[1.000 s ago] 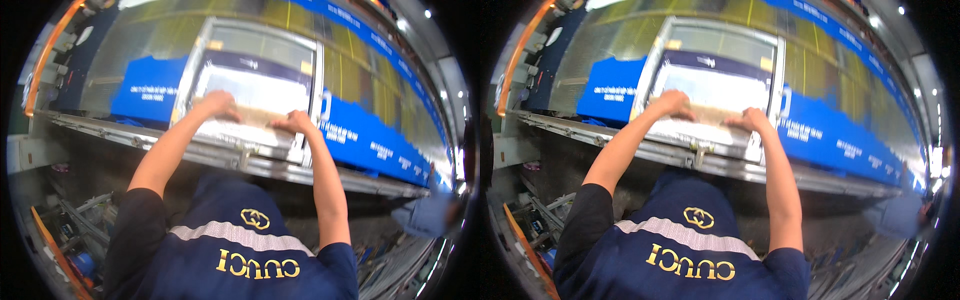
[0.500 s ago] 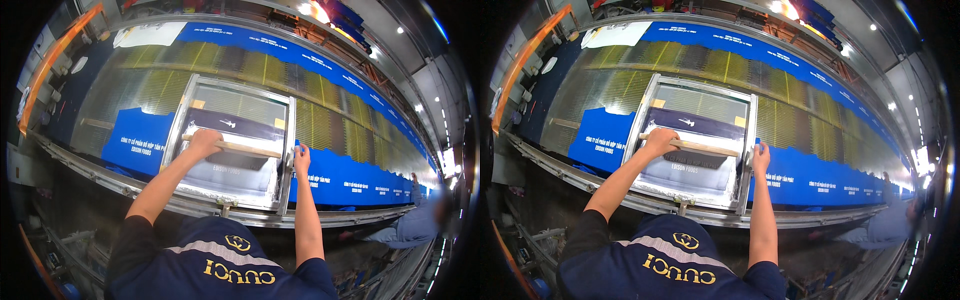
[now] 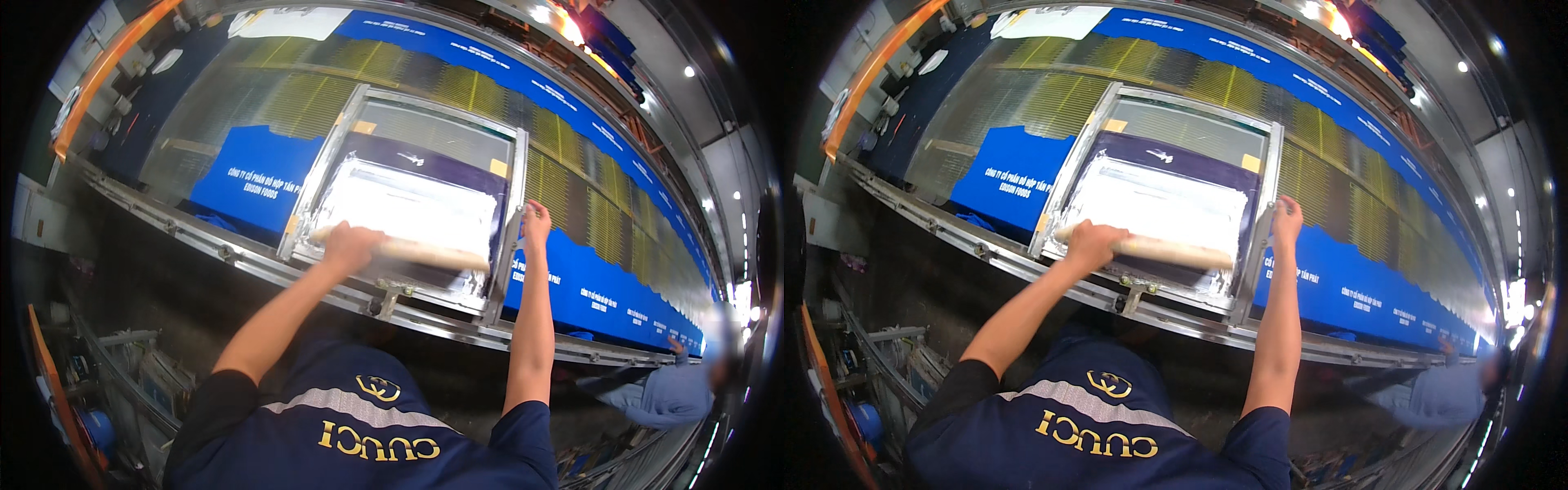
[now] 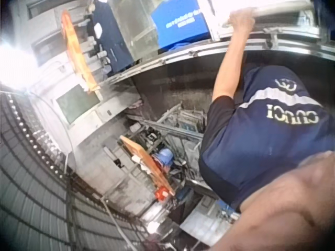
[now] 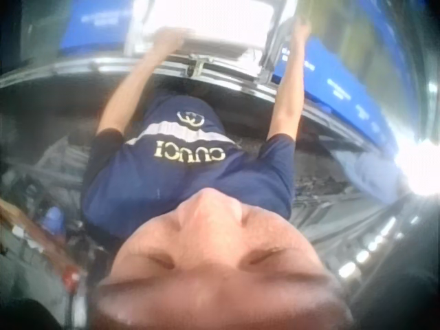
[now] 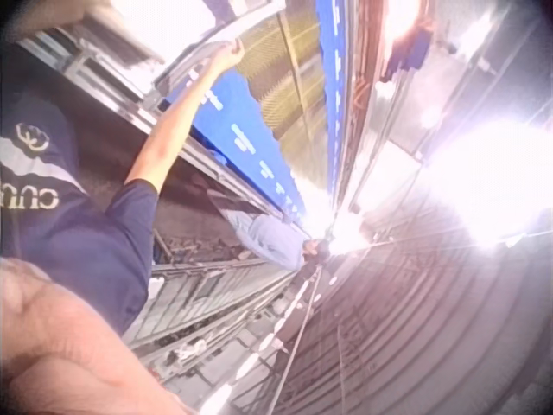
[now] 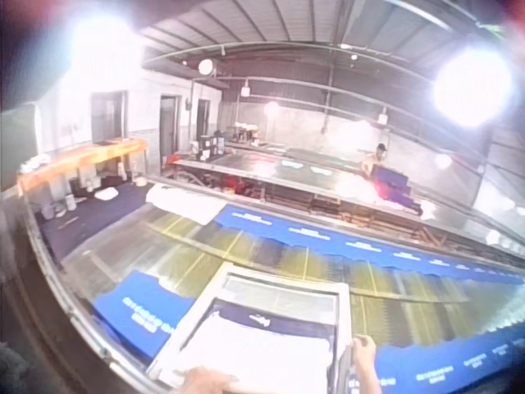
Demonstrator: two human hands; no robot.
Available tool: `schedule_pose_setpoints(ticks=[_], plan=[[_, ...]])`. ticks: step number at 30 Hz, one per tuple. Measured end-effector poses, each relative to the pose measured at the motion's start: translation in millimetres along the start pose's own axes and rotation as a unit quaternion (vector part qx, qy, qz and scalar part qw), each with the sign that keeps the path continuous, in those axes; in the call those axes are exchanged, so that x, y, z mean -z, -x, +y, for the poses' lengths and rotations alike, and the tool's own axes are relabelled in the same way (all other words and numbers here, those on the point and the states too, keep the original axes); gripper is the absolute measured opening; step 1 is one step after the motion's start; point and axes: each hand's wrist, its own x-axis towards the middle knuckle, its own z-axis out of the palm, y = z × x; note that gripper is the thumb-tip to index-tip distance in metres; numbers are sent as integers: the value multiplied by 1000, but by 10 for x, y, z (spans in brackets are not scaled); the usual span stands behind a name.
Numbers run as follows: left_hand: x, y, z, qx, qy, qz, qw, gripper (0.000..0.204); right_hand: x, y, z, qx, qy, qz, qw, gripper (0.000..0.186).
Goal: The person uses a squeegee to pull white ink across a screen printing frame mounted on a large blue banner. After completing the print, the person moves the frame to a workbench, picks up a small container of white paste, and uses a spatula to spread the paste onto the screen mesh.
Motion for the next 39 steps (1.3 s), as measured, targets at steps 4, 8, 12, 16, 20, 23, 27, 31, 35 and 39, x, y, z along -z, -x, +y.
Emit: schedule_pose_setpoints(ticks=[4,8,12,16,20,23,27,31,35,39], plan=[[109,619,105,-66,71,94,991,45,-55,26,-33,96,6,56,994,20],[386,628,-324,-42,42,35,998,41,-485,227,-182,95,-16,48,994,18],[914,605,-1333,-9,-18,17,1000,29,-1558,700,-301,96,-73,37,992,16],[1369,802,-2280,38,-71,-25,996,34,-2405,1202,-390,58,-52,32,996,16],[1342,855,-2608,11,-101,-32,994,40,-2601,1304,-255,77,-33,45,995,17],[1277,984,-2703,10,-120,-82,989,33,-2765,1395,-206,78,-3,42,996,19],[1315,1024,-2737,8,-118,-38,992,18,-2808,1341,-137,93,55,76,991,20],[1267,965,-2753,13,-73,-8,997,20,-2758,1261,25,107,106,105,983,21],[1405,350,-2852,10,-56,11,998,18,-2828,1331,-134,53,147,86,984,23],[1472,-569,-3075,42,-102,-94,989,31,-2633,1271,-147,117,256,43,959,32]])
